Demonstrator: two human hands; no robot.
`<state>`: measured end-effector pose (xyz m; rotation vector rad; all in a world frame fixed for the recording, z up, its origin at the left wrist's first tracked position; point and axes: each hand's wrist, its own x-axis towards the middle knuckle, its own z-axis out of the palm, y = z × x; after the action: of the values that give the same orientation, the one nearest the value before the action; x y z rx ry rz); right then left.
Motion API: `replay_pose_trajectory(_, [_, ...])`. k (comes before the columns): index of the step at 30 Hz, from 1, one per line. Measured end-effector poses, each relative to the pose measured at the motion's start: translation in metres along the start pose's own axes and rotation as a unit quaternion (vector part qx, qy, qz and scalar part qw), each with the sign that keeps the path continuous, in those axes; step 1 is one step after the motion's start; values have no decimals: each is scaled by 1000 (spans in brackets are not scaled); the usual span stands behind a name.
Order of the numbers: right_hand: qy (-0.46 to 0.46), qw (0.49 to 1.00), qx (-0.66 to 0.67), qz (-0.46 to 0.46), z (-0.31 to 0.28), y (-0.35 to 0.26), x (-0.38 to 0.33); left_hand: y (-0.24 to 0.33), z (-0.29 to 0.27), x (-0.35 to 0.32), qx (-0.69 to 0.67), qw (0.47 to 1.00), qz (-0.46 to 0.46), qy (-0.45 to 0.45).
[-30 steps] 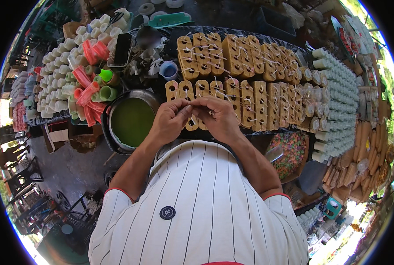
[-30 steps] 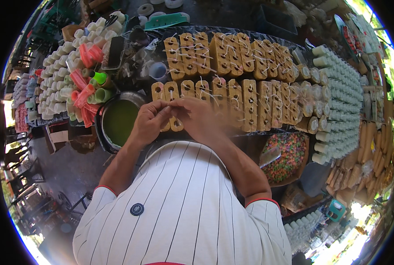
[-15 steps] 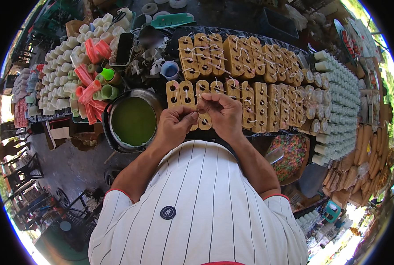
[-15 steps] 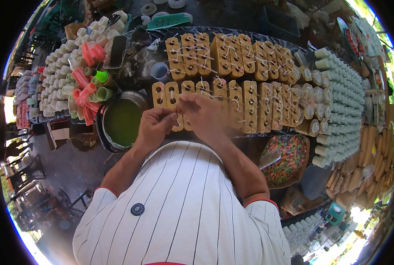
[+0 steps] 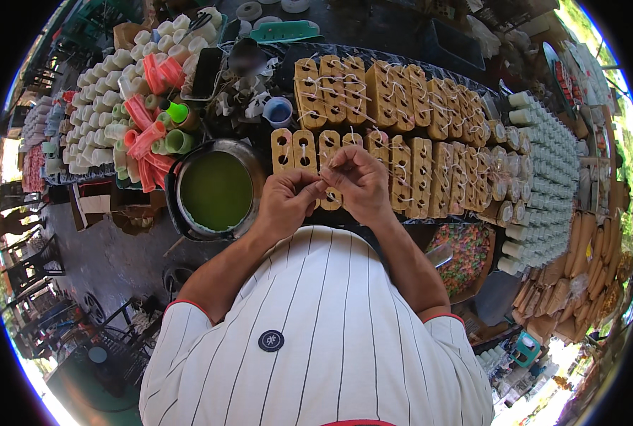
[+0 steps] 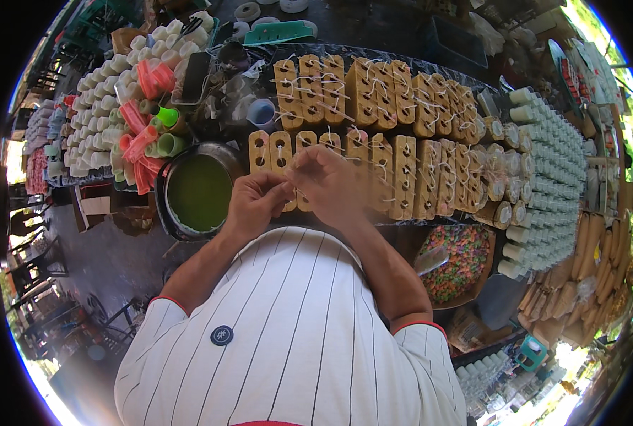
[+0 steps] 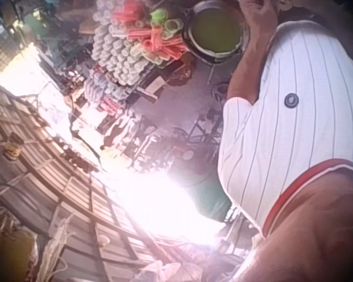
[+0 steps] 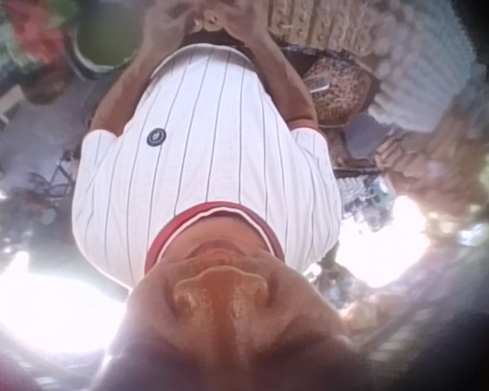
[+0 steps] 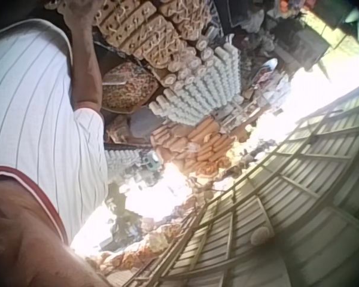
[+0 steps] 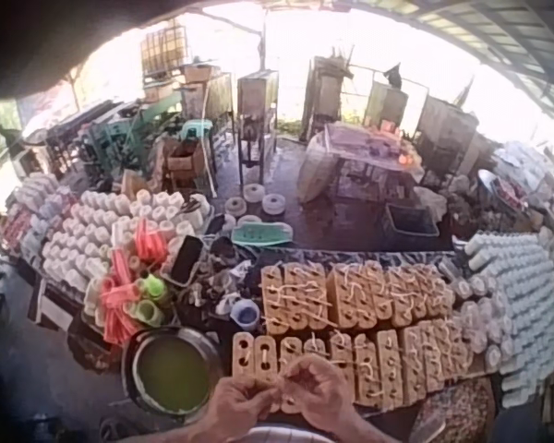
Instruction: The person inserts wicks into wooden candle molds and ties them in place with string. They handle multiple molds in sequence, securing each wick before moving to the next.
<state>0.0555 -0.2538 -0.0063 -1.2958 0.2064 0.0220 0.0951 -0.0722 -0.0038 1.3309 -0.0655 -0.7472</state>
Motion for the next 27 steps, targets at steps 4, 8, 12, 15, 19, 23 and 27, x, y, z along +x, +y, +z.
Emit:
replay_pose_trajectory(4, [-24,1000,-11,-18,-2,0,-1,3,1,-4,-23,999,-36,-6])
replay_pose_trajectory(8, [-53,997,50,-4,-6,3,2,-1,1,-4,-47,998,-39,-9])
replay_pose_trajectory(12, [-36,995,85,47,-1,3,-2,2,0,-3,3,999,-30,24])
replay_pose_trajectory(15, [4,991,110,70,-3,22,-6,5,2,-7,77,997,-28,16])
replay_pose_trajectory(19, [68,990,76,93,5,23,-10,14,-6,-5,186,982,9,-16])
replay_pose_trajectory(23, [32,988,-86,121,-4,29,-15,15,-9,1,236,970,49,-31])
replay_pose_trajectory(27, [84,976,-155,127,-4,21,-13,42,-24,18,420,900,107,-46])
